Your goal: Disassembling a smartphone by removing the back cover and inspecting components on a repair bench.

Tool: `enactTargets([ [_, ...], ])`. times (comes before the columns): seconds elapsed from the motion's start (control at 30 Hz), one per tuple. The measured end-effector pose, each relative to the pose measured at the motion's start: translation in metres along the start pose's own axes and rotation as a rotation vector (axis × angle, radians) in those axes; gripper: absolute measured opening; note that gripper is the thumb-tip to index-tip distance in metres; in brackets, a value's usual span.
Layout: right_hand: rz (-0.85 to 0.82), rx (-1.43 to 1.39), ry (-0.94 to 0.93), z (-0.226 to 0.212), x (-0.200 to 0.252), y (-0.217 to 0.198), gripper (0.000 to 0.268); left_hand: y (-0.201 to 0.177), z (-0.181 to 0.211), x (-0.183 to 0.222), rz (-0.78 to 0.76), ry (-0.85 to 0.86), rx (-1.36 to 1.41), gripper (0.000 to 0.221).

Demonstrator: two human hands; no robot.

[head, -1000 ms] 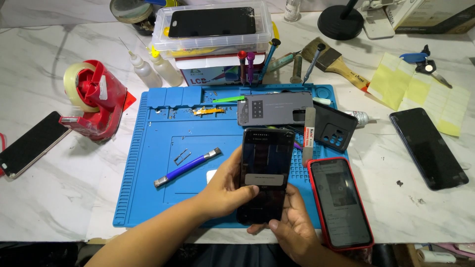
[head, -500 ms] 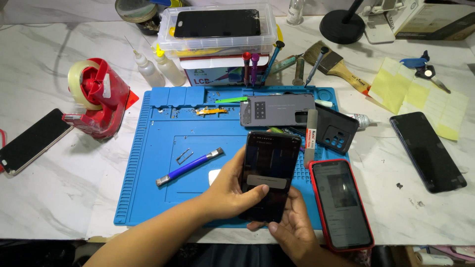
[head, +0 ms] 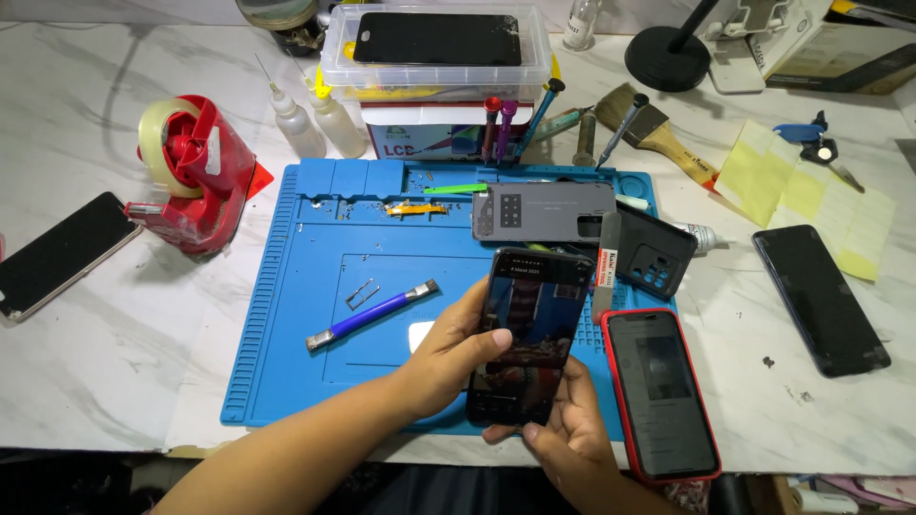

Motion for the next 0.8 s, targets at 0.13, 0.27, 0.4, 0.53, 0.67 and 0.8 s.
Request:
enactTargets([
  [0.13,-0.028,-0.04,-0.011,0.0,-0.003,0.0,0.071,0.002,0.003,0.0,0.007,0.0,0.069,0.07],
  [0.27,-0.061,-0.254,0.008,-0.007,-0.008,0.001,0.056,0.016,0.024,-0.001,-0.114,0.158,0.006,0.078],
  [0.4,-0.094,-0.283,0.04,-0.013,-0.013,0.009,0.057,0.017,0.023,0.001,-0.134,0.214,-0.04,0.078],
  [0.53,-0.163,-0.499,0.043,0.015,0.002,-0.02,0.052,0.024,0.027,0.001,-0.13,0.25,-0.092,0.083],
  [0.67,0.129,-0.654,-0.225,0.016,0.012,-0.061,0.056,0.04,0.034,0.006,-0.249,0.353,-0.2,0.08],
  [0.8,0.793,-0.422,-0.464,0.002,0.013,-0.071,0.07,0.042,0.037,0.006,-0.307,0.351,-0.292,0.079],
])
Point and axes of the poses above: each hand's wrist, its own x-axis away from the middle knuckle, its own y-axis out of the palm, z = x × y, the point moved 10 cm from there along -x, towards the middle knuckle, and after that the axes turned 7 degrees about y, right-handed, at the moved point
